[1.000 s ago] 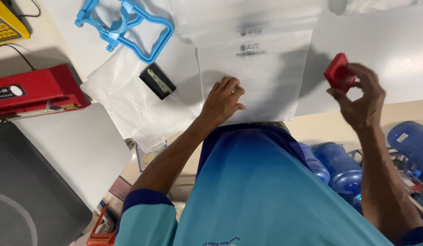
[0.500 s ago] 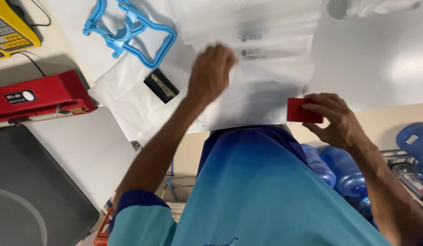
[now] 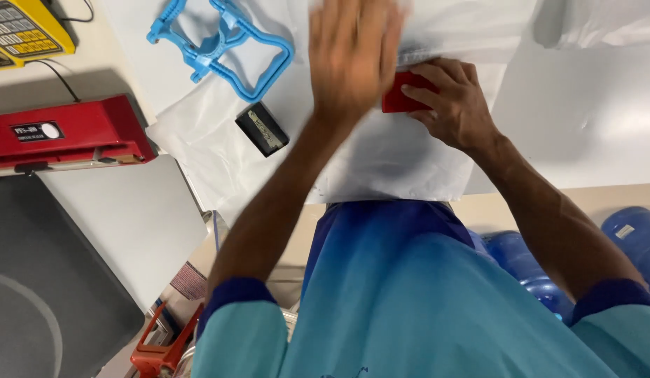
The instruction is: The person uses a red handheld sealer to press and seal the top edge of a white plastic bag. They repeatedly slide the tool along the bag's opening to create a seal.
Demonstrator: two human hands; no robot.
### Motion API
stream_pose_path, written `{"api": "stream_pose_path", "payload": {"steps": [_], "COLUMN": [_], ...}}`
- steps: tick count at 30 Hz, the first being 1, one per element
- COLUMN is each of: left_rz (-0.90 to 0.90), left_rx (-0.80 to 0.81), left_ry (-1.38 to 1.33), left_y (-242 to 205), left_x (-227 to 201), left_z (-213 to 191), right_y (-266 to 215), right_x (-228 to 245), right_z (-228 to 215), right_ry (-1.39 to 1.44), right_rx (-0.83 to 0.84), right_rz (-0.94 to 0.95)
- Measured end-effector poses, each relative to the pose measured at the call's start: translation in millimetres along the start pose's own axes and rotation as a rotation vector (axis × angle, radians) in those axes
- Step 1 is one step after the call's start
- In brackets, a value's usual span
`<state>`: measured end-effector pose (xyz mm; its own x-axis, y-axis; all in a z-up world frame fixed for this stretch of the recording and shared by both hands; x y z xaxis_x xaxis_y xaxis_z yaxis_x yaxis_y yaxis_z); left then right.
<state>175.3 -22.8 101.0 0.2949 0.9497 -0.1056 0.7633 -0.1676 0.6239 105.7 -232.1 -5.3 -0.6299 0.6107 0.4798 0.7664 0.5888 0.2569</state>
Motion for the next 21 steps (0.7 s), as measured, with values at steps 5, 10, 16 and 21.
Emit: {"api": "stream_pose_path", "payload": {"steps": [5,10,16,21], "left_rz": [-0.477,-0.727,-0.633,-0.628], "left_rx": [0.806,1.194,1.335,1.456], "left_ry": [-0.336,-0.481,-0.404,-0.453], "left_y": [-113,-71,-70,-49], "left_x": [-19,-7,-15,-12], "left_z": [7,34,52,58], "right_y": [4,21,36,46], "right_x": [-2,10,10,-1], "right_z": [0,-24,-31,-19], "right_ry": [0.099,0.252,0.062,-0.065], "right_rx": [0.008,0.014,0.369,0.759], "right_rz": [0.059,0.162,0.757,0.913]}}
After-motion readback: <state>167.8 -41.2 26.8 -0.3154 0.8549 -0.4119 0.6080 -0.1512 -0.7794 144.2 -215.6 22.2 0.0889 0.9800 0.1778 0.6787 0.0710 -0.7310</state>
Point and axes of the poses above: each hand's wrist, its own y-axis towards the middle knuckle, its own z-axis out of the palm, x = y × z, the point moved 1 cm from there along y, towards the middle knuckle, and after that the axes turned 1 degree about y, right-handed, at the moved point
